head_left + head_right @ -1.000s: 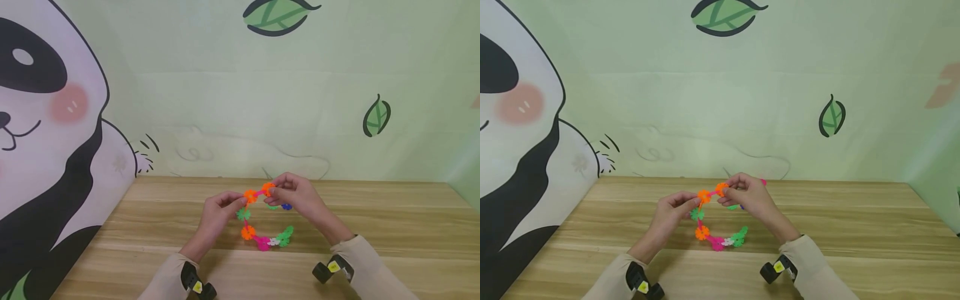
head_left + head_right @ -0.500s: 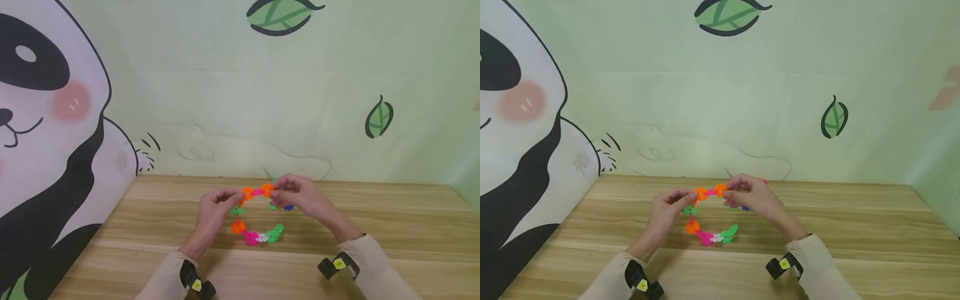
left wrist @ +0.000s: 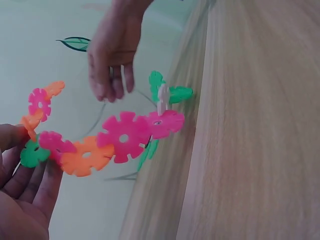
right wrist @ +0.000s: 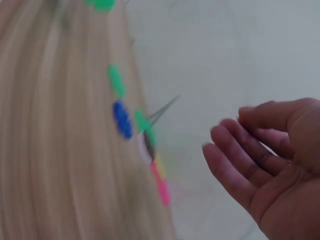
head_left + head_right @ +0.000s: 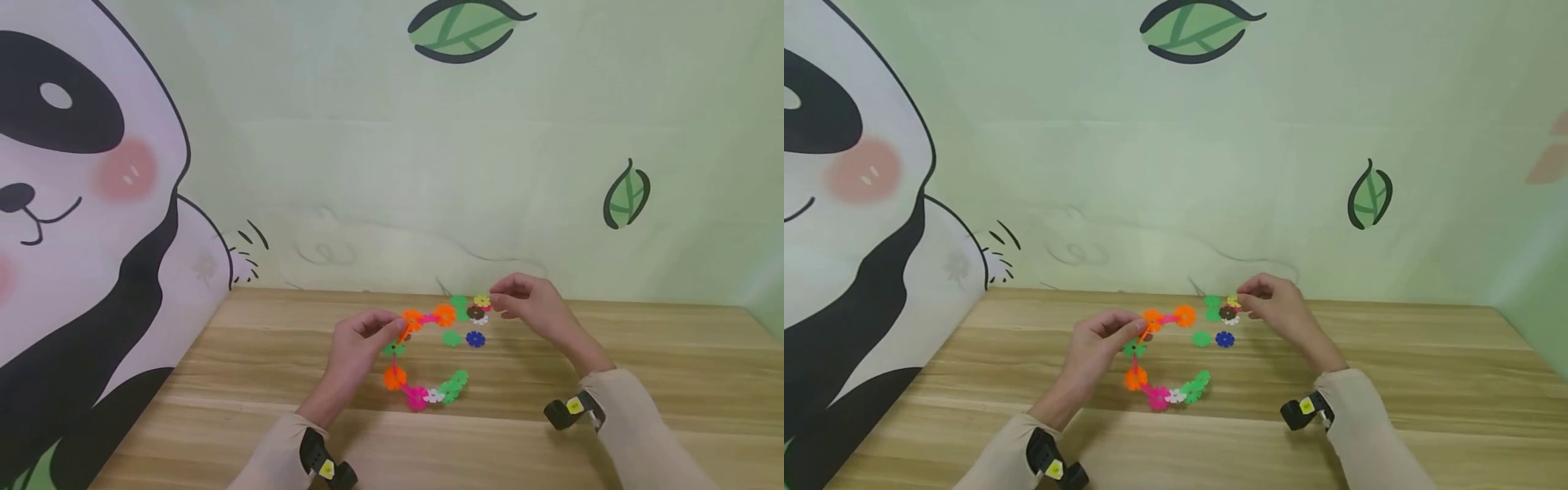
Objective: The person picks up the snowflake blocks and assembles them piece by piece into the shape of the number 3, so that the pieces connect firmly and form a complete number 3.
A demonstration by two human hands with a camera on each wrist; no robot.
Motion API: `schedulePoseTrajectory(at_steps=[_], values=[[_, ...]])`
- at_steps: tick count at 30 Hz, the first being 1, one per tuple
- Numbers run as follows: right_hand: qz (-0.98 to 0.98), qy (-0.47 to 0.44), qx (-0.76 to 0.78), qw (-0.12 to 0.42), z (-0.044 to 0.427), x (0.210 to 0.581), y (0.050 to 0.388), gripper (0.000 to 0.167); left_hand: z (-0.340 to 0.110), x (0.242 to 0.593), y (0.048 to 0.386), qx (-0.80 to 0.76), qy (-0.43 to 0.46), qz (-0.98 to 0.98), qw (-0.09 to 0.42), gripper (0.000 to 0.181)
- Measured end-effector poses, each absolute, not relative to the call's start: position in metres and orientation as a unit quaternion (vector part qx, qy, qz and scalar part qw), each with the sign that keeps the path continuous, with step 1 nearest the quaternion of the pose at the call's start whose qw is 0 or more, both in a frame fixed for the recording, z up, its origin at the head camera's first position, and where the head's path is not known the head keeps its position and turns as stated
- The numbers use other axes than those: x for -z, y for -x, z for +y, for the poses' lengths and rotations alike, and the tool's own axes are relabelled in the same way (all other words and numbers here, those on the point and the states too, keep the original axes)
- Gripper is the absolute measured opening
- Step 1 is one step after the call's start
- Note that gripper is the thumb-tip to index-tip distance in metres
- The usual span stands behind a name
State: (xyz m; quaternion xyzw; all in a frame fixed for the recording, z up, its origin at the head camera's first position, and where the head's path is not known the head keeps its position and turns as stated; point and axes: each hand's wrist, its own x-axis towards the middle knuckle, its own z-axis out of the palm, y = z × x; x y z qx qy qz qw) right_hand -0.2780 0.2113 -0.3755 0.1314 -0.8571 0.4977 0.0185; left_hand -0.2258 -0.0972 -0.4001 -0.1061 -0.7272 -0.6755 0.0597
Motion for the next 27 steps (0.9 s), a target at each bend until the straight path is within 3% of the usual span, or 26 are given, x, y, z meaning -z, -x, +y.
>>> schedulePoseTrajectory(at_steps=[12,27], values=[[-0.921,-0.153,-0.357,0.005,0.206,0.41,0.32,0.018,-0.095,0.403,0.224,0.67,0.12,-0.733,0.022,0.01],[-0.924,-0.165,-0.346,0.007,0.197,0.42,0.326,0.015,-0.09,0.403,0.223,0.694,0.164,-0.701,-0.021,0.016]])
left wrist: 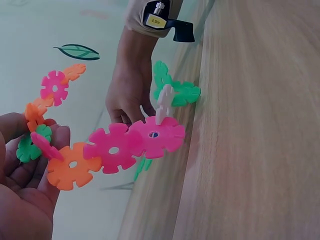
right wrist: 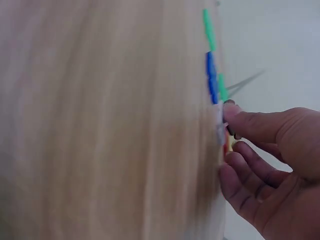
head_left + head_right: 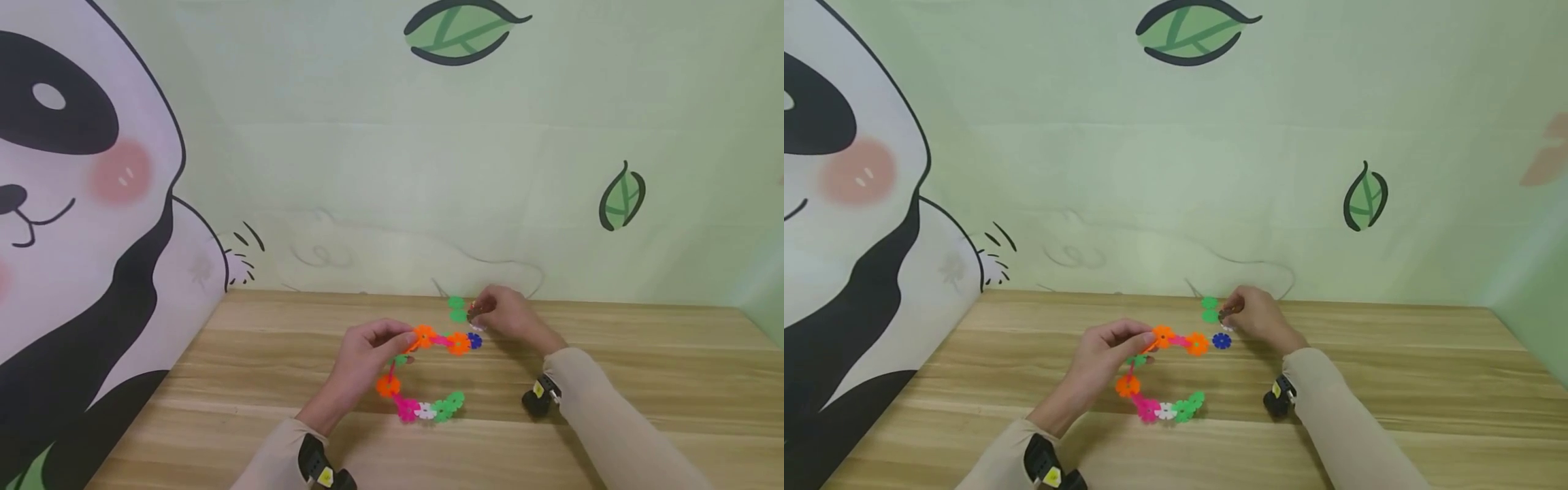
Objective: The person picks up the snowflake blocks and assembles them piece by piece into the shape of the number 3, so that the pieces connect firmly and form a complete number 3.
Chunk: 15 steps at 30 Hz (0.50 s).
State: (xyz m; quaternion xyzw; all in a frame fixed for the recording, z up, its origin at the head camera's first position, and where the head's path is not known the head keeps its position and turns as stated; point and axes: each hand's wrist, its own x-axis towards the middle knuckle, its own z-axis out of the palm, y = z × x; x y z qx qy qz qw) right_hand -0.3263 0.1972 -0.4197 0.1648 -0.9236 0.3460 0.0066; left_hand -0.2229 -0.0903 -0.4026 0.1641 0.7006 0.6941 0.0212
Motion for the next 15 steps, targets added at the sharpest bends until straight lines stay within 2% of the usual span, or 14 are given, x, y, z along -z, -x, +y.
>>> schedulePoseTrajectory(at_steps=[8,15], values=[[-0.89,-0.155,-0.427,0.019,0.194,0.398,0.302,0.007,-0.088,0.401,0.221,-0.692,-0.167,0.701,0.038,0.015],[-0.807,-0.215,-0.55,-0.021,0.178,0.378,0.273,0.012,-0.087,0.399,0.219,-0.685,-0.182,0.703,0.061,0.016]])
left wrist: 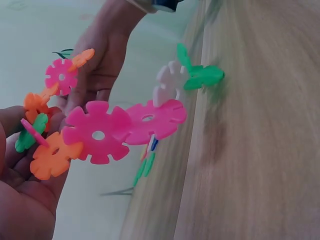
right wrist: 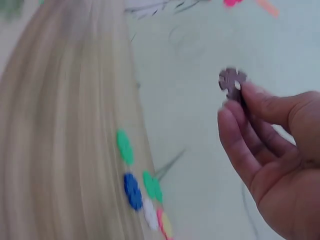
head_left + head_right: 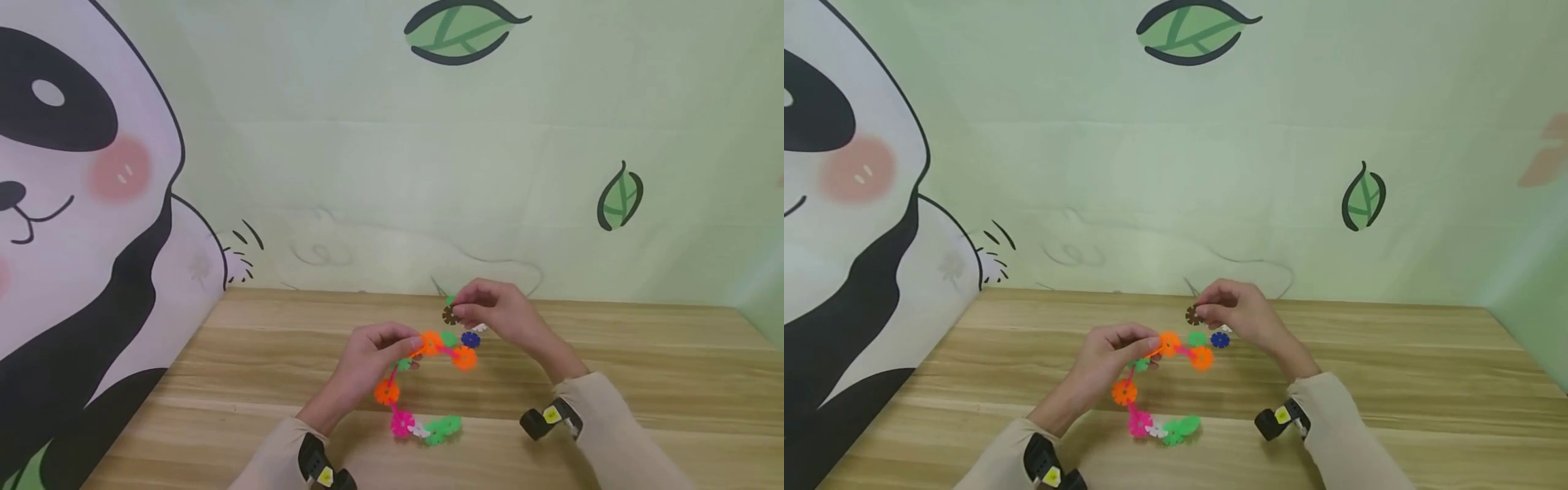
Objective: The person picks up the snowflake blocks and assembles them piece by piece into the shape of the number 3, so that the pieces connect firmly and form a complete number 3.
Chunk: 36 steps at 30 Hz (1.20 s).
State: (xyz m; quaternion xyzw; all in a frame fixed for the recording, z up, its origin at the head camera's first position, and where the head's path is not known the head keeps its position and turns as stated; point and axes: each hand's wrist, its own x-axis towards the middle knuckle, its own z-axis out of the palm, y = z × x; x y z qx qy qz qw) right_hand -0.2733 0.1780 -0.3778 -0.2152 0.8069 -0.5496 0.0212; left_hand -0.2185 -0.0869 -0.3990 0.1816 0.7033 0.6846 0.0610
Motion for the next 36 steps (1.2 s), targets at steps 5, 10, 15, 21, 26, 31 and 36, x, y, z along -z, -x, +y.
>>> schedulePoseTrajectory(at_steps=[5,10,15,21,26,31,36], values=[[0.781,0.25,0.57,0.044,0.17,0.376,0.262,0.008,-0.086,0.399,0.217,-0.657,-0.189,0.726,0.072,0.017],[0.773,0.267,0.574,0.046,0.167,0.376,0.259,0.007,-0.085,0.398,0.217,-0.637,-0.193,0.741,0.084,0.016],[0.764,0.279,0.58,0.046,0.166,0.375,0.257,0.008,-0.085,0.398,0.217,-0.635,-0.199,0.741,0.094,0.017],[0.757,0.306,0.573,0.066,0.166,0.375,0.256,0.009,-0.087,0.397,0.217,-0.63,-0.207,0.741,0.105,0.018],[0.758,0.326,0.56,0.077,0.166,0.374,0.253,0.009,-0.087,0.397,0.217,-0.622,-0.209,0.747,0.108,0.019],[0.751,0.342,0.56,0.079,0.166,0.374,0.252,0.008,-0.087,0.398,0.217,-0.616,-0.21,0.75,0.116,0.019],[0.752,0.354,0.552,0.07,0.164,0.372,0.25,0.01,-0.087,0.399,0.216,-0.618,-0.216,0.747,0.116,0.02]])
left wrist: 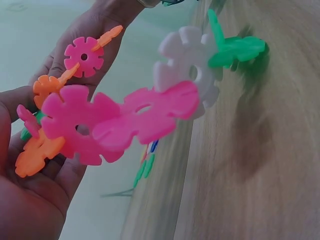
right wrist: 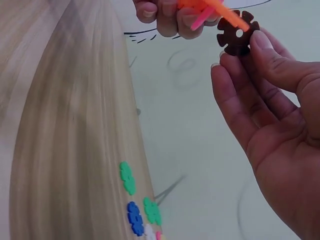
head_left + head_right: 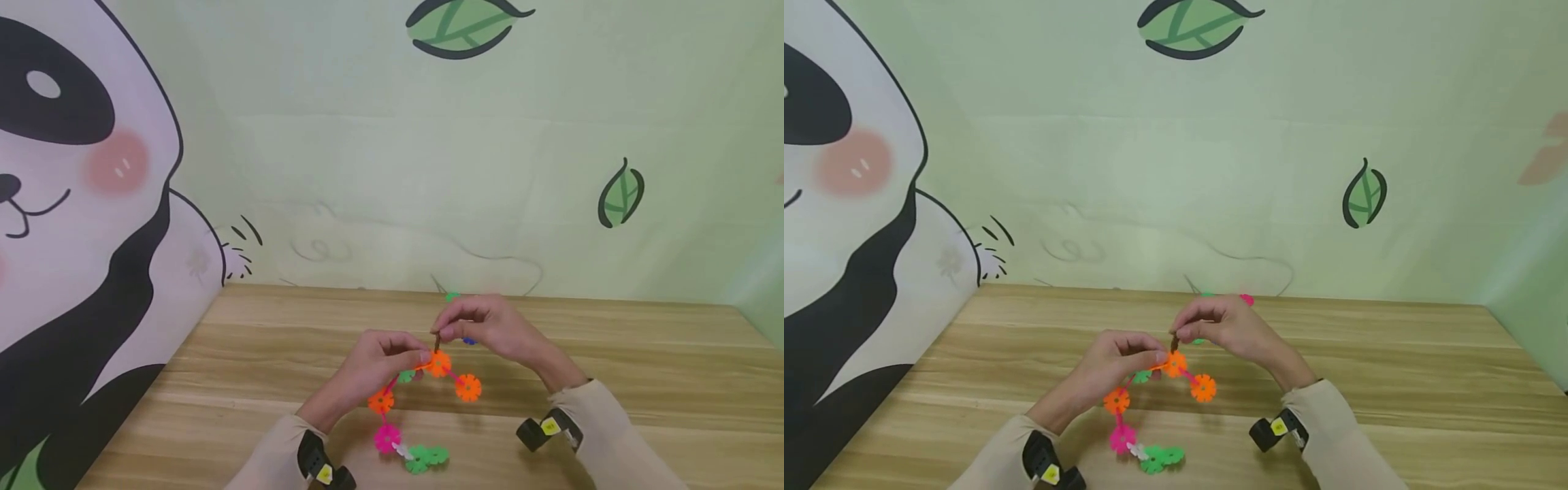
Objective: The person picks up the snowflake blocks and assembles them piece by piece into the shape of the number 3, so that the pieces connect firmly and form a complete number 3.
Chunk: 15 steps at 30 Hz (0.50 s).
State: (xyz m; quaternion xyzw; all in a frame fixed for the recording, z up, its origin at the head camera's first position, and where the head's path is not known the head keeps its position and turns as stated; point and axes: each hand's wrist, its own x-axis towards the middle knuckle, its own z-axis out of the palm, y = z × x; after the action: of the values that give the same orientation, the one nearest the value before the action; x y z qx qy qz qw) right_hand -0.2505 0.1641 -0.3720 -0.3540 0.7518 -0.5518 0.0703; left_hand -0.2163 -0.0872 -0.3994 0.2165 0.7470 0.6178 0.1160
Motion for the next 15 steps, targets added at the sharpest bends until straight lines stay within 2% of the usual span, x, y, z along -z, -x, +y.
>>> schedulePoseTrajectory(at_steps=[3,9,15], values=[[0.754,0.356,0.547,0.071,0.161,0.37,0.249,0.015,-0.088,0.399,0.216,-0.619,-0.212,0.748,0.106,0.02],[0.764,0.339,0.537,0.111,0.158,0.366,0.24,0.041,-0.088,0.399,0.216,-0.634,-0.182,0.747,0.086,0.021],[0.781,0.364,0.499,0.092,0.153,0.368,0.237,0.062,-0.089,0.398,0.218,-0.644,-0.147,0.748,0.063,0.02]])
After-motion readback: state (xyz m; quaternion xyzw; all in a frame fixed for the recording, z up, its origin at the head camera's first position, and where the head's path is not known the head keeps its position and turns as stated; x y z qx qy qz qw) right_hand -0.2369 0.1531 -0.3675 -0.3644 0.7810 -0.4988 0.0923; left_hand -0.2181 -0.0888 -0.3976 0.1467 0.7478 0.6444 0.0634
